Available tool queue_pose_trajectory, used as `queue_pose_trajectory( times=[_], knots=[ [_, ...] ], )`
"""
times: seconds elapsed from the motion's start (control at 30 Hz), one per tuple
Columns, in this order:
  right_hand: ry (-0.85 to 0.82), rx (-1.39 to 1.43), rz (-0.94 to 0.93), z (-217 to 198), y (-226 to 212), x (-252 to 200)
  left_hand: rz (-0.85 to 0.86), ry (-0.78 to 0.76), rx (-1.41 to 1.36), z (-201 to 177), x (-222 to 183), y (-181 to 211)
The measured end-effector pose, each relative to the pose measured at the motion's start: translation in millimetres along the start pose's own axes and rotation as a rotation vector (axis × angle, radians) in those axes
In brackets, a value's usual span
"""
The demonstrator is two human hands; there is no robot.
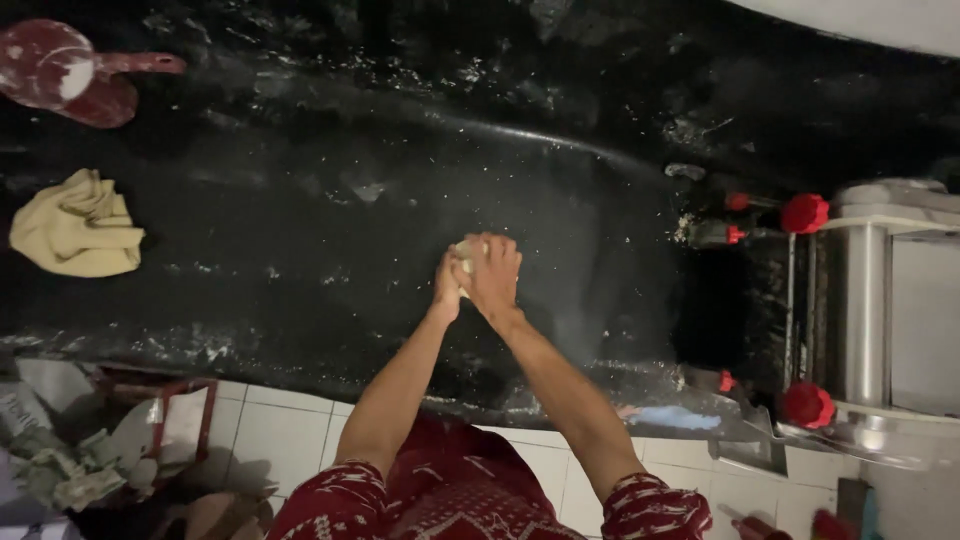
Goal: Manually kneading a small piece of dough on a floured surface in a bakery
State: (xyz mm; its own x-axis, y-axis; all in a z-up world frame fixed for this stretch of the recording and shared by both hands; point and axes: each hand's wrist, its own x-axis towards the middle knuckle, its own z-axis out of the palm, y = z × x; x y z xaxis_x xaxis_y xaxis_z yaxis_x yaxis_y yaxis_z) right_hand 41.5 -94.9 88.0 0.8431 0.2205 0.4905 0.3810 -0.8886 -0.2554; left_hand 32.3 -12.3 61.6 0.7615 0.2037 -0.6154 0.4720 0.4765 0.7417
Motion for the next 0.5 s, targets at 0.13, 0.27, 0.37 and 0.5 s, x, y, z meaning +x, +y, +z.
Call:
queue_pose_trajectory(
  times=[0.13, 0.27, 0.37, 0.5],
  knots=[
    [-0.026, 0.059, 0.094, 11.0, -0.1, -6.5, 0.142, -0.056, 0.097, -4.0, 5.4, 2.1],
    [-0.269, 0.165, 0.416, 9.8, 5.4, 1.4, 0.308, -0.055, 0.473, 14.0, 21.4, 12.0],
    [-0.370, 0.342, 0.641, -2.4, 8.8, 4.4, 0.299, -0.044, 0.760, 19.9, 50.1, -12.5],
    [-0.285, 0.568, 0.792, -18.5, 18.3, 14.4, 0.235, -0.009, 0.990, 40.1, 80.1, -31.9]
  ],
)
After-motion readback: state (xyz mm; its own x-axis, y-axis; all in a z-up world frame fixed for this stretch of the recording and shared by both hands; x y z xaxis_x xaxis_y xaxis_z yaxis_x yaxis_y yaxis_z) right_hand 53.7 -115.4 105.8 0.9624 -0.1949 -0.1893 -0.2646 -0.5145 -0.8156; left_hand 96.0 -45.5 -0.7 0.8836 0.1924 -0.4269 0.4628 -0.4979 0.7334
